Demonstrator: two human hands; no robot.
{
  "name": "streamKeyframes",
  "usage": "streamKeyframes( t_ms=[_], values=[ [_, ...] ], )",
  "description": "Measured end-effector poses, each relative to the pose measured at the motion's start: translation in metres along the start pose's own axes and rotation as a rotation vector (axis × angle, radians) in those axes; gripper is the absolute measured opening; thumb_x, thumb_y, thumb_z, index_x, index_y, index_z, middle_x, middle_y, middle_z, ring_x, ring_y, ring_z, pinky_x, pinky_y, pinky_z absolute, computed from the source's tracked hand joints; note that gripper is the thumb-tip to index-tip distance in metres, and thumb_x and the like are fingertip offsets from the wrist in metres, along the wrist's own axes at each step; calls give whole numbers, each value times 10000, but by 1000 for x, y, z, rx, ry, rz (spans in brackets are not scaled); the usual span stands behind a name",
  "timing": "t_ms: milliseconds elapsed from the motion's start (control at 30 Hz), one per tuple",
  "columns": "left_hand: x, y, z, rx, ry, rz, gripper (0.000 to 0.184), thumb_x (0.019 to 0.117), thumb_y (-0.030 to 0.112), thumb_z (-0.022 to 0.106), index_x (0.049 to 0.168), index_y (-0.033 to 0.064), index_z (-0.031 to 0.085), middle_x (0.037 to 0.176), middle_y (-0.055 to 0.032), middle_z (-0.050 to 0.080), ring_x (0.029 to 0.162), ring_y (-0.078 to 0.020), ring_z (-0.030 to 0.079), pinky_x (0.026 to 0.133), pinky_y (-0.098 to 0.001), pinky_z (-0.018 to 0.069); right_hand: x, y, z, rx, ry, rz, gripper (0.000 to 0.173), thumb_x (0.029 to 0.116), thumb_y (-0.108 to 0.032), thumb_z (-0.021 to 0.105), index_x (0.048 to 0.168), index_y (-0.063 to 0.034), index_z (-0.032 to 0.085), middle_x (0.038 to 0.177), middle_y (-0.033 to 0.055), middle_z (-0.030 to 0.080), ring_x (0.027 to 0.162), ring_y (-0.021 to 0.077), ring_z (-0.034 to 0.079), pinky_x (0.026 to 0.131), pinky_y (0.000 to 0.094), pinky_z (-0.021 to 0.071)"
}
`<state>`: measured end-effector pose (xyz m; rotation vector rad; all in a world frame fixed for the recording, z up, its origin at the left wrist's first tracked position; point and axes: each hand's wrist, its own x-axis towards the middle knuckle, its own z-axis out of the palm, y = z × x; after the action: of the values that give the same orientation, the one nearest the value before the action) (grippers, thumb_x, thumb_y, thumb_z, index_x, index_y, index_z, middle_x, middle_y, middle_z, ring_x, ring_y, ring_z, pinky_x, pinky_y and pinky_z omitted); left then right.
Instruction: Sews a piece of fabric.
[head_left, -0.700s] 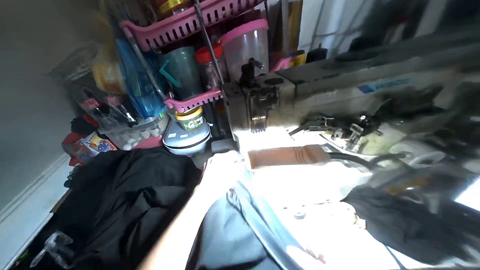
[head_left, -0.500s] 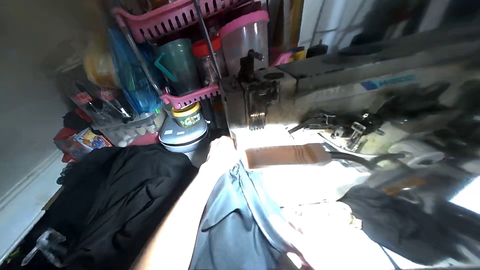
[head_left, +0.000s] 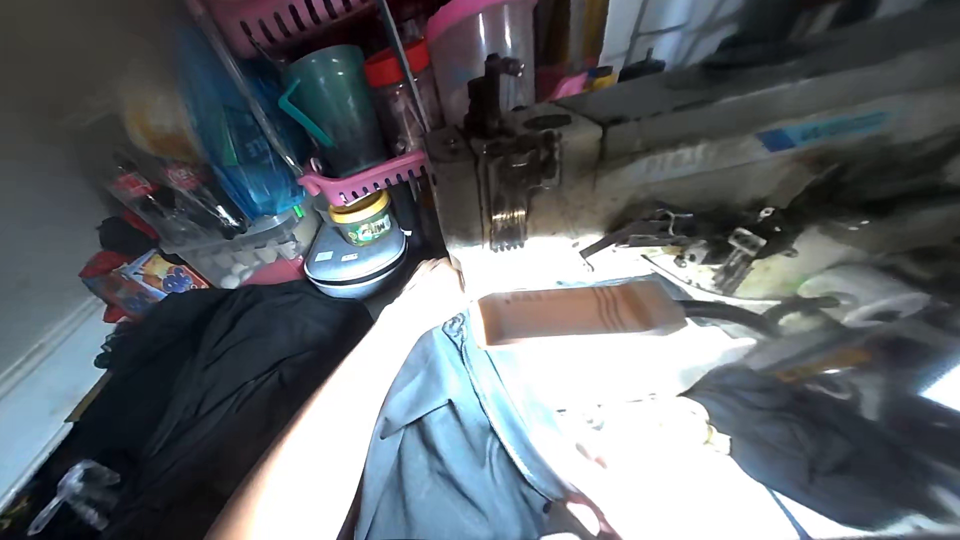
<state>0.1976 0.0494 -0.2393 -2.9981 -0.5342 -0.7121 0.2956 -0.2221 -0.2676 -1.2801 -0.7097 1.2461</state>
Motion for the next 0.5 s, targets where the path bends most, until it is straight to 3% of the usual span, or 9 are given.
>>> streamKeyframes(
  t_ms=[167,300,333,367,400,433,500],
  values=[
    [6,-8,8,-40,-1,-25,316,930,255,648,716,23,663,700,-131,663,709,-283,689,667,-472,552,-4,-7,9,-4,34,16,45,993,-120,615,951,-131,624,719,-111,637,558,-39,551,517,129,467],
    [-3,-4,5,90,184,-62,270,886,227,676,681,53,656,715,-117,670,698,-288,692,601,-486,547,-7,6,6,-49,31,-60,69,980,-187,629,941,-133,649,671,-123,614,535,-26,535,518,155,476],
    [-11,5,-5,132,245,-106,219,900,232,674,757,66,686,823,-114,695,792,-288,704,653,-482,565,-12,5,6,-66,19,-77,81,987,-184,618,921,-142,639,649,-134,587,522,-33,509,507,154,455],
    [-21,21,-23,146,260,-162,163,931,226,668,887,75,712,995,-116,703,950,-297,699,770,-479,584,-17,3,6,-91,1,-104,99,997,-179,599,911,-151,639,637,-153,568,518,-46,492,507,148,442],
    [-34,45,-47,97,206,-223,147,976,186,655,1043,63,700,1194,-140,660,1141,-329,635,935,-501,538,-23,1,4,-126,-20,-142,119,1009,-172,578,905,-160,635,637,-177,554,524,-66,485,515,138,438],
    [-48,61,-54,81,216,-209,167,976,182,646,1099,78,688,1264,-140,625,1213,-333,580,1005,-513,482,-28,-3,2,-193,-33,-183,129,1015,-172,569,910,-140,637,651,-176,541,546,-72,480,535,141,438],
    [-77,85,-51,45,183,-73,222,940,283,663,1066,120,745,1192,-104,682,1171,-302,608,972,-549,472,-34,-13,-5,-416,-32,-277,212,1010,-195,580,962,-13,678,711,-94,575,619,-50,512,607,169,474]
  ],
)
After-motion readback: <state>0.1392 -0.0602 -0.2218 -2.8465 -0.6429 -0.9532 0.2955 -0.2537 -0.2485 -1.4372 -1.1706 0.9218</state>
